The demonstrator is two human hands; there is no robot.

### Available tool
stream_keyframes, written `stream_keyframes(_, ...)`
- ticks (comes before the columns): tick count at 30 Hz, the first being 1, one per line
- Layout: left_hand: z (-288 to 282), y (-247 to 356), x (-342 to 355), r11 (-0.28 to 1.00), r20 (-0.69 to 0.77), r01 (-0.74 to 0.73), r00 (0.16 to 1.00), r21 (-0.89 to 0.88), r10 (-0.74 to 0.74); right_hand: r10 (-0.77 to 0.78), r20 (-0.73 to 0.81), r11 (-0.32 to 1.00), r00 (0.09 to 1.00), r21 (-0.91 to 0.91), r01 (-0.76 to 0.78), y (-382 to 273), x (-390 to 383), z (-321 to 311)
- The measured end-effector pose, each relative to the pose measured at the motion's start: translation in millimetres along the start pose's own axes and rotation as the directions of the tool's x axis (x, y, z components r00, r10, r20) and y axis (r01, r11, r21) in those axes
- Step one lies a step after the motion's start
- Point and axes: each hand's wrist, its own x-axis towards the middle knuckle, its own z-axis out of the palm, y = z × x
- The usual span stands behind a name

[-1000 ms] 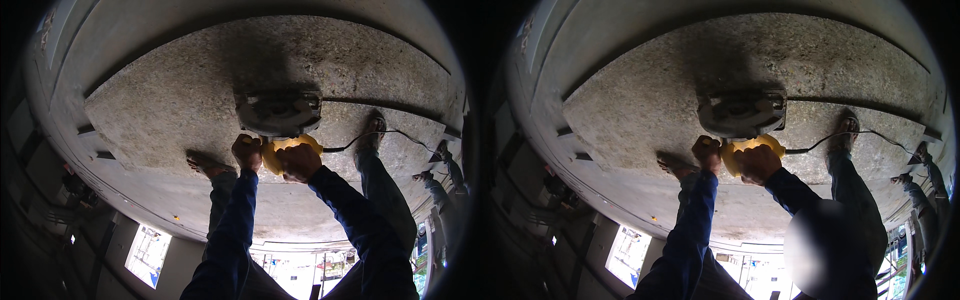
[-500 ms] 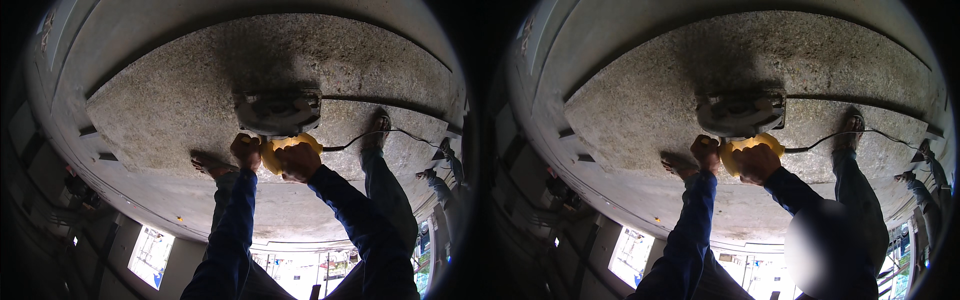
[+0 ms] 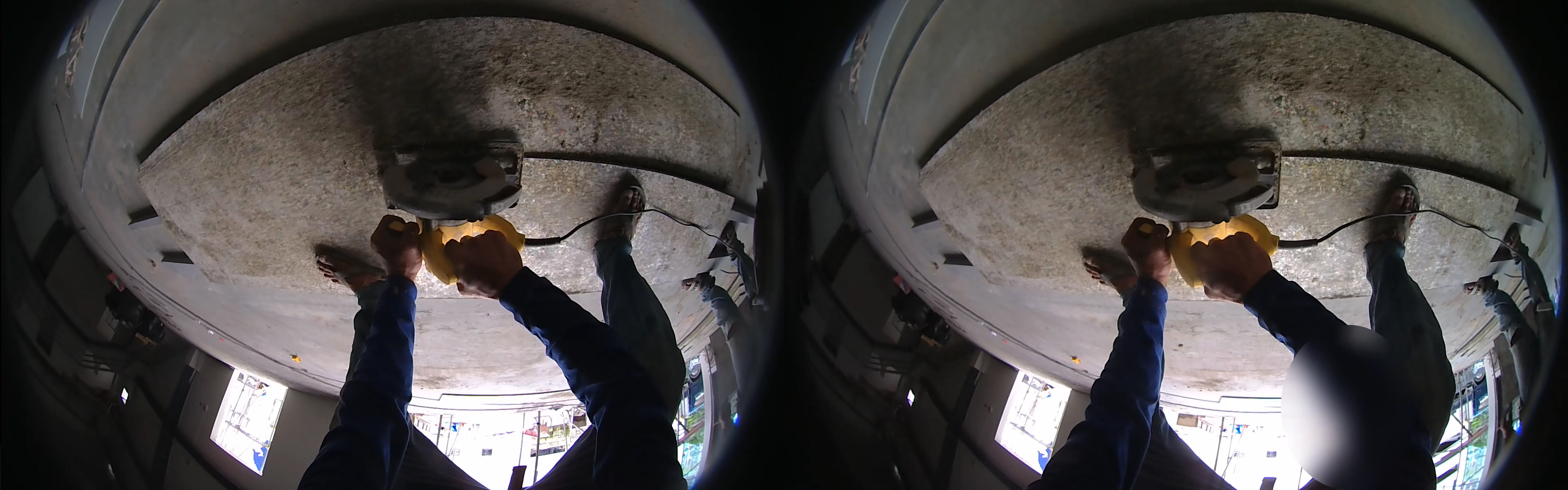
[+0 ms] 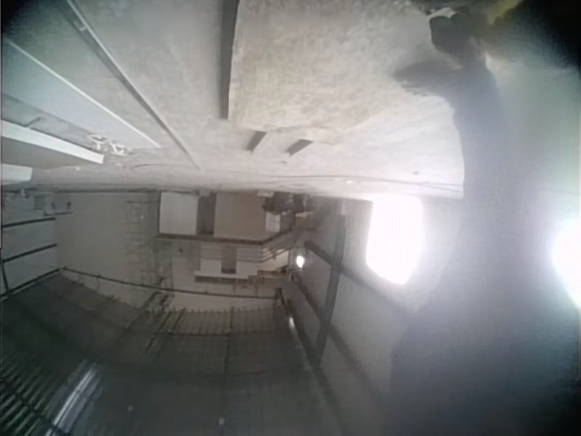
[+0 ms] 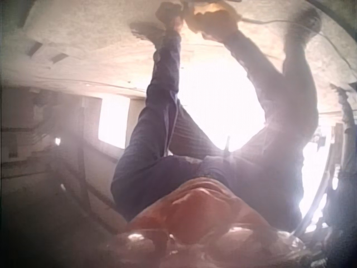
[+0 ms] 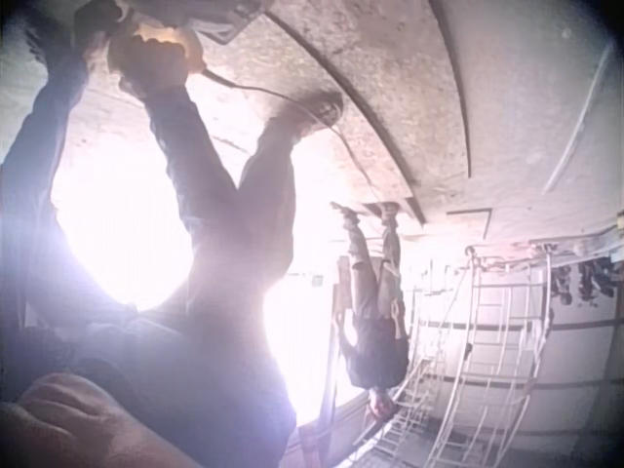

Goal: The person uses a yellow circular saw to cut a large rectangular board on the floor. They guide the saw along the board's length to make a straight cut, then lift the saw and move to another section of the board to continue cutting.

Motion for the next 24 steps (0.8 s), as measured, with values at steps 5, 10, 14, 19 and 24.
stream_keyframes(5,-7.4,-0.7,3.2,0.999,-0.021,0.02,1.0,0.031,-0.019,0.019,0.006,1.0,1.0,-0.003,-0.019,-4.3,6.0,4.1)
stream_keyframes(10,-17.7,-4.1,9.0,0.998,0.003,0.049,0.999,0.027,-0.049,-0.021,-0.062,1.0,0.998,0.022,0.022,-10.3,12.4,9.5)
stream_keyframes(14,-28.1,-8.6,15.0,0.999,-0.015,0.027,1.0,0.04,-0.026,-0.025,-0.042,0.999,0.999,0.046,0.027,-18.5,19.8,11.5)
stream_keyframes(19,-40.8,-14.6,23.7,0.998,-0.009,0.055,0.998,-0.014,-0.056,-0.035,-0.055,0.997,0.998,0.062,0.038,-29.3,31.1,13.7)
stream_keyframes(24,-52.1,-16.3,30.8,1.0,-0.018,0.004,1.0,0.028,-0.004,-0.029,-0.039,0.998,0.999,0.059,0.031,-37.5,40.7,17.0)
